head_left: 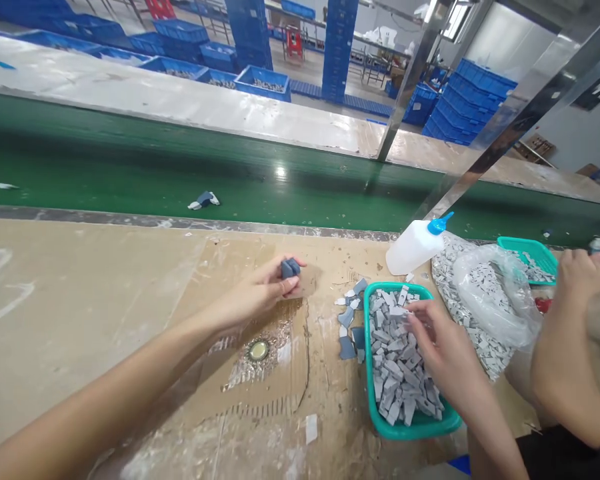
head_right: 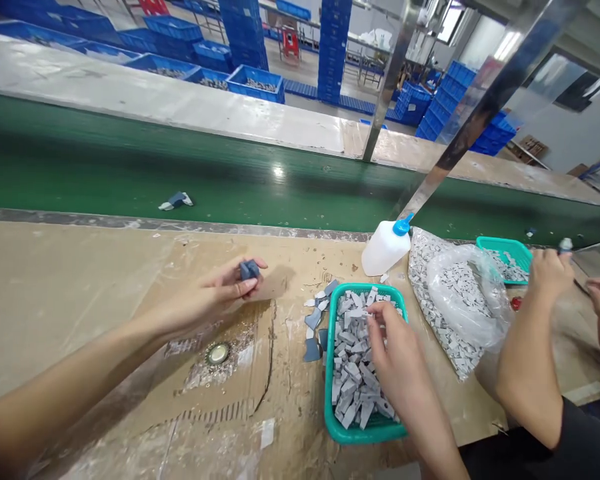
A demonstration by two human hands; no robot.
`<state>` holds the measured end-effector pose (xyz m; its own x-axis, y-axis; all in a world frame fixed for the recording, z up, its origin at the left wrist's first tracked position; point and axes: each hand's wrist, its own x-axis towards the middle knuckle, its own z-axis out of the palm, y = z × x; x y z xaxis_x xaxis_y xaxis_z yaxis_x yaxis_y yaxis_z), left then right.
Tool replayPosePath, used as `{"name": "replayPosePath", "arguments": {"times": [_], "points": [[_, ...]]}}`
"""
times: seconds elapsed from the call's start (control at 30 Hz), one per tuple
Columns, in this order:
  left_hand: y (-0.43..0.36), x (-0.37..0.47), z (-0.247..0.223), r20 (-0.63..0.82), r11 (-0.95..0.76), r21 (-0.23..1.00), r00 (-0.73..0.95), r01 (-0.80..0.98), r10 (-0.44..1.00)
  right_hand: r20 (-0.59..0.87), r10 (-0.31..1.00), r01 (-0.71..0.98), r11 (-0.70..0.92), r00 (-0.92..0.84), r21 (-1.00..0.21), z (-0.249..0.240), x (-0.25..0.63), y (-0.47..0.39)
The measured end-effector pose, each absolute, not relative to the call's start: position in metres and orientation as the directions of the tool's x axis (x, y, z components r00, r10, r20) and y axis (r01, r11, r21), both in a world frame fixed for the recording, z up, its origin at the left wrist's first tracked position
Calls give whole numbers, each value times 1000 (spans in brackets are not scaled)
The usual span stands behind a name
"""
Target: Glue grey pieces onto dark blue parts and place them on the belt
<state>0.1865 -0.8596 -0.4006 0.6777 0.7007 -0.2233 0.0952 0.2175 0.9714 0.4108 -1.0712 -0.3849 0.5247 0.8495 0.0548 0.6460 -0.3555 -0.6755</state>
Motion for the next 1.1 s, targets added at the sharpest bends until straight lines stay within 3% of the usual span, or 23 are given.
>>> {"name": "replayPosePath", "arguments": {"times": [0.1,0.3,0.47,0.63,0.7,0.8,0.93,1.1], "points": [[-899,187,-392,-230,296,954,761,52,607,-13,891,444,-239,454,-864,-369,390,-1080],[-938,184,-391,-152,160,983,889,90,432,-15,937,272,-117,350,-955,-369,336,-1071],[-944,163,-395,-140,210,977,863,41,485,-117,923,-2,-125,366,-992,-389,306,-1055],[-943,136,-410,-195,264,964,728,20,658,-166,905,-140,-120,393,-983,-409,285,-1038],[-936,124,-419,-270,374,927,641,-30,719,-162,899,-114,-126,407,-985,-416,281,-1032],[-918,106,-433,-340,522,808,506,-273,792,-142,933,108,-187,332,-976,-426,279,-1024],[-897,91,-442,-278,454,769,404,-450,872,-86,967,407,-180,238,-895,-438,274,-1013],[-888,81,-438,-234,405,743,359,-533,903,15,976,571,-114,215,-813,-452,267,-1009]]}}
